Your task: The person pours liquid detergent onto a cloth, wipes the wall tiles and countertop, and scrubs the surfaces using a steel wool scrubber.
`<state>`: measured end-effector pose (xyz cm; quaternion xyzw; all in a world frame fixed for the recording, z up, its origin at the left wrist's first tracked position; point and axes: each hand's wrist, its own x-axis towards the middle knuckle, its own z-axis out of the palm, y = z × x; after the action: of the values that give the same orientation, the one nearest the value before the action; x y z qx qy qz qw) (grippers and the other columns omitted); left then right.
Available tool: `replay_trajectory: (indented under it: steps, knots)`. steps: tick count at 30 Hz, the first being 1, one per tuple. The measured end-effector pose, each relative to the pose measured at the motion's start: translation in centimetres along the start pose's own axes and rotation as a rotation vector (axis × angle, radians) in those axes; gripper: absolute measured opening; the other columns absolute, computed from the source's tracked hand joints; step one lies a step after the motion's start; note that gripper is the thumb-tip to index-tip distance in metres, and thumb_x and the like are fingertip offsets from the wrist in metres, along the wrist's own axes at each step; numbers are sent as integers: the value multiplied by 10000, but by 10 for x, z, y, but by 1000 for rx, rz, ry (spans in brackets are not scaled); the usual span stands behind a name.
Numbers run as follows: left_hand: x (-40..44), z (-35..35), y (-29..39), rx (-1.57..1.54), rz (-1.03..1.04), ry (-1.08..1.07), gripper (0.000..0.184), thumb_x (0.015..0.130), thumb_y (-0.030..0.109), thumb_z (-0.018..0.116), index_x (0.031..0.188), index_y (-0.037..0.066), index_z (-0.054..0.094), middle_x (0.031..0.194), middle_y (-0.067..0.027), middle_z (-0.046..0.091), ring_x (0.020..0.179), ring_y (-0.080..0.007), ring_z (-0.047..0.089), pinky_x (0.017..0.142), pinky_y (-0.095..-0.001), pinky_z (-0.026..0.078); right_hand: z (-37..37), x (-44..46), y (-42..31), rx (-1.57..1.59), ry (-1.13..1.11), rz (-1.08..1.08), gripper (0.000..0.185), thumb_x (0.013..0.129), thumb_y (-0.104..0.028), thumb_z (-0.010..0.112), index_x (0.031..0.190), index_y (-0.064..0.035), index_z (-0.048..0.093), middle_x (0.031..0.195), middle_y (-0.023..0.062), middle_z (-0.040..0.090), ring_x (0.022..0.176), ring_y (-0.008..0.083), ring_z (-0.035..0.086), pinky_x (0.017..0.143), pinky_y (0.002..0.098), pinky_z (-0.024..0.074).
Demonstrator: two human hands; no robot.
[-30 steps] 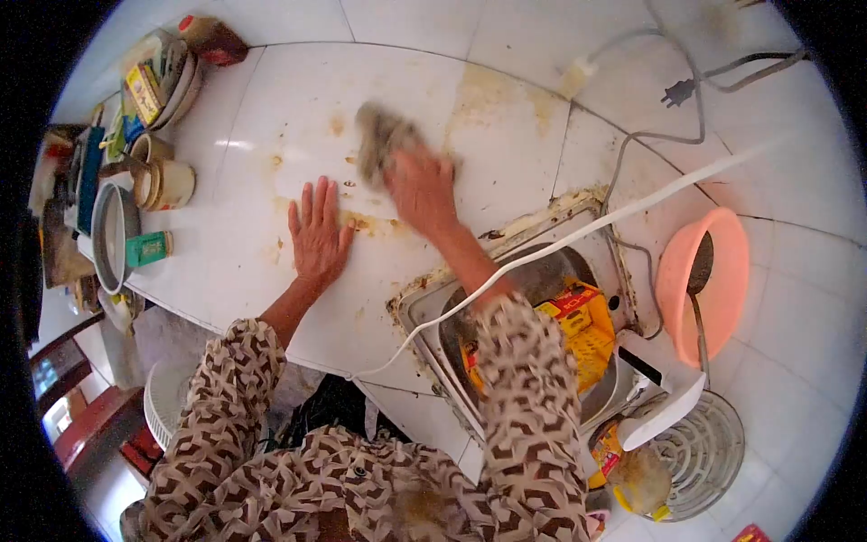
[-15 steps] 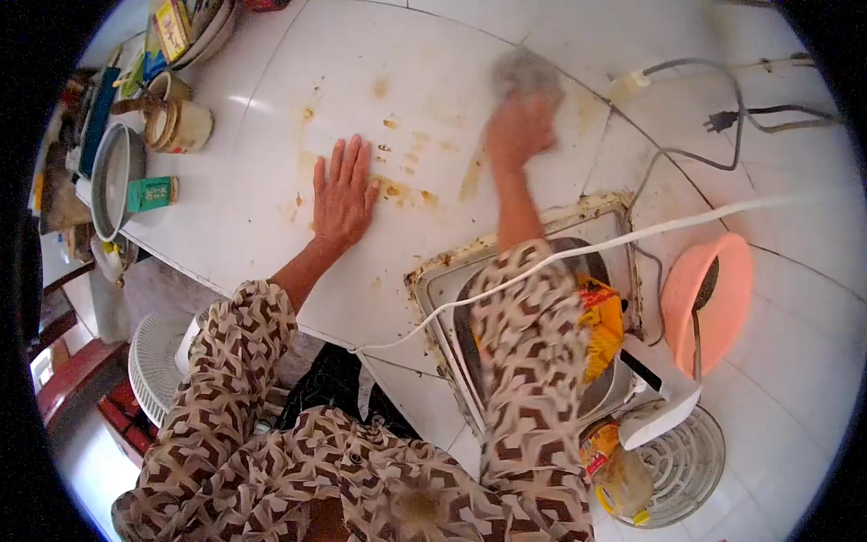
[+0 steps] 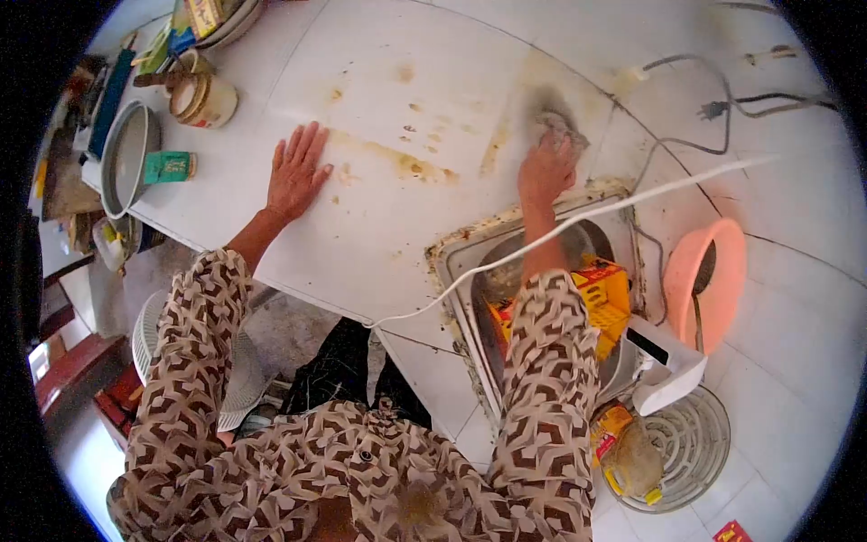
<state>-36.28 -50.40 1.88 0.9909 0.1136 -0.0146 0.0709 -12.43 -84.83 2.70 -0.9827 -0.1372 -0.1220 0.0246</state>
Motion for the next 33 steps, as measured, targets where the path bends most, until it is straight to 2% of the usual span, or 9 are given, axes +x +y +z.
replay_trajectory:
  steps: [2, 6, 8, 13, 16, 21, 24, 27, 33]
  knots:
    - [-4, -1, -1, 7, -51, -2, 597, 977, 386, 385, 1497, 156, 205, 1564, -23, 179, 1445, -216, 134, 1165, -451, 81, 1, 2, -44, -20, -59, 50, 400, 844, -208, 609, 1236, -135, 570, 1289, 171, 480, 1137, 361, 486, 868, 531, 403]
    - [-4, 2, 1, -36, -71, 22, 584, 979, 371, 356, 1495, 142, 206, 1564, -22, 180, 1446, -215, 134, 1167, -443, 77, 5, -56, -163, 307, -97, -247, 332, 853, -211, 585, 1176, -140, 615, 1285, 120, 497, 1213, 346, 443, 986, 515, 340]
    - [-5, 3, -2, 46, -60, -9, 589, 971, 340, 361, 1492, 115, 207, 1560, -24, 196, 1447, -210, 132, 1170, -433, 78, -24, -83, -199, 470, -190, -655, 300, 871, -204, 572, 1164, -170, 625, 1297, 97, 503, 1303, 335, 379, 1058, 482, 289]
    - [-6, 2, -6, 80, -24, -5, 566, 972, 314, 359, 1483, 106, 232, 1548, -28, 228, 1442, -207, 155, 1172, -426, 83, -26, -90, -159, 519, -393, -933, 315, 852, -178, 567, 1147, -245, 652, 1299, 70, 517, 1361, 300, 331, 1067, 480, 282]
    - [-5, -5, -2, -113, -39, 35, 560, 972, 304, 368, 1481, 111, 238, 1547, -31, 230, 1438, -202, 167, 1175, -417, 82, -19, -36, -128, 297, -369, -759, 445, 802, -71, 545, 1218, -215, 611, 1310, 99, 498, 1218, 308, 452, 1044, 540, 275]
    - [-3, -1, 5, -141, -66, 44, 569, 968, 290, 386, 1483, 112, 222, 1535, -52, 249, 1430, -219, 187, 1173, -405, 89, 28, 47, -198, 237, -46, -454, 445, 862, -214, 599, 1303, -225, 540, 1392, 85, 428, 1272, 332, 395, 1048, 522, 287]
    - [-2, -3, 6, -317, -88, 128, 572, 937, 227, 444, 1461, 86, 262, 1518, -103, 273, 1424, -280, 202, 1166, -442, 116, 23, 47, -249, 276, -286, -512, 389, 866, -233, 571, 1255, -234, 570, 1375, 70, 449, 1317, 328, 353, 1051, 525, 286]
    - [-2, 10, 2, -441, -189, 230, 606, 889, 124, 501, 1449, 83, 274, 1492, -143, 300, 1402, -315, 241, 1162, -445, 147, 24, -14, -260, 433, -219, -818, 290, 849, -230, 562, 1122, -166, 638, 1354, 63, 467, 1362, 314, 304, 1053, 517, 288]
    - [-9, 24, -12, -373, 108, 183, 544, 839, 14, 498, 1363, 33, 351, 1425, -161, 365, 1335, -335, 336, 1129, -415, 264, -37, -90, -151, 464, -396, -789, 307, 798, -97, 605, 1102, -94, 649, 1338, 100, 468, 1337, 324, 345, 1055, 507, 285]
